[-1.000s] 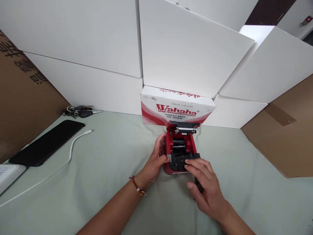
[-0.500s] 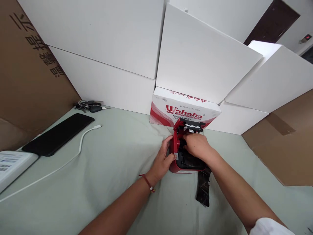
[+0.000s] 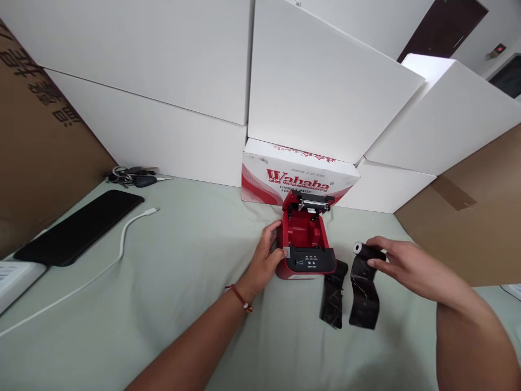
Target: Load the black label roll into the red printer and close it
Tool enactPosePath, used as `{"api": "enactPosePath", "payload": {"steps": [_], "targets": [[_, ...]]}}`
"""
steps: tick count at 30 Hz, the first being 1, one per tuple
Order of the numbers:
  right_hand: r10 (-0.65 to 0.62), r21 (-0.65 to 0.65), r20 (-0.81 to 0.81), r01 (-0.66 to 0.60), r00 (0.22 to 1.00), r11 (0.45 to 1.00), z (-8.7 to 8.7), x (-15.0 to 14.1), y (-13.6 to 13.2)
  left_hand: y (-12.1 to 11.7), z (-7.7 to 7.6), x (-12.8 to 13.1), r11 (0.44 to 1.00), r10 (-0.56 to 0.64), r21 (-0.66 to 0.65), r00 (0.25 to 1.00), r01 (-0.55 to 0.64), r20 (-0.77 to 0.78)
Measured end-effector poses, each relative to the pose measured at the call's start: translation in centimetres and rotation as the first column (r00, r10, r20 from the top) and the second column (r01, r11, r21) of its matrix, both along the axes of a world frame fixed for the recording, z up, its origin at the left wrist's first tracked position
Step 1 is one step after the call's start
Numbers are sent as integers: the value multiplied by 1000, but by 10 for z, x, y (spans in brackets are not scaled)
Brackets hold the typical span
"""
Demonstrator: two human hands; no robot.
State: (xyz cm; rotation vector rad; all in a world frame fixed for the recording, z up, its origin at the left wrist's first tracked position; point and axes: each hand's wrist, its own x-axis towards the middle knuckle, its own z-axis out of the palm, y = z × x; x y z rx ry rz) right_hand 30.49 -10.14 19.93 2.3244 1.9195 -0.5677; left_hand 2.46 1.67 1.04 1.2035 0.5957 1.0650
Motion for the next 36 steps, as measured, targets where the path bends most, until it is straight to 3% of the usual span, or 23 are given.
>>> {"api": "enactPosePath", "payload": {"steps": [4, 6, 10, 14, 16, 19, 22, 25, 28, 31, 36], "targets": [[-27, -233, 178, 69, 984, 970, -42, 23, -8, 1, 2, 0, 1000, -6, -24, 1000, 6, 8], [-35, -189, 139, 61, 990, 980, -59, 20, -9, 1, 2, -1, 999, -12, -30, 1000, 13, 6], [-53, 40, 27, 52, 998, 998, -83, -3, -3, 1, 1, -1, 999, -24, -34, 1000, 24, 20], [17, -26, 58, -15, 998, 1000, -100, -29, 5, 1, 2, 0, 998, -15, -53, 1000, 16, 23], [40, -71, 35, -38, 999, 997, -96, -30, 4, 0, 4, 0, 999, -9, -51, 1000, 9, 12], [149, -100, -178, -168, 973, 981, -63, -22, -3, 0, 8, 0, 999, -13, -50, 1000, 14, 6], [224, -3, -363, -241, 905, 971, -18, -21, 0, -1, 10, -1, 999, -8, -51, 1000, 8, -8], [230, 153, -296, -192, 927, 970, 4, -47, 23, 0, 9, -1, 999, -5, -53, 1000, 5, -14], [212, 146, -15, -208, 977, 967, -4, -88, 57, 0, 7, 0, 998, -18, -53, 1000, 18, 8], [195, 56, 240, -214, 951, 975, -24, -120, 84, 1, 5, 0, 999, -26, -44, 999, 27, 25], [195, 70, 281, -222, 940, 972, -46, -131, 107, 2, 3, 0, 1000, -21, -22, 999, 22, 35]]}}
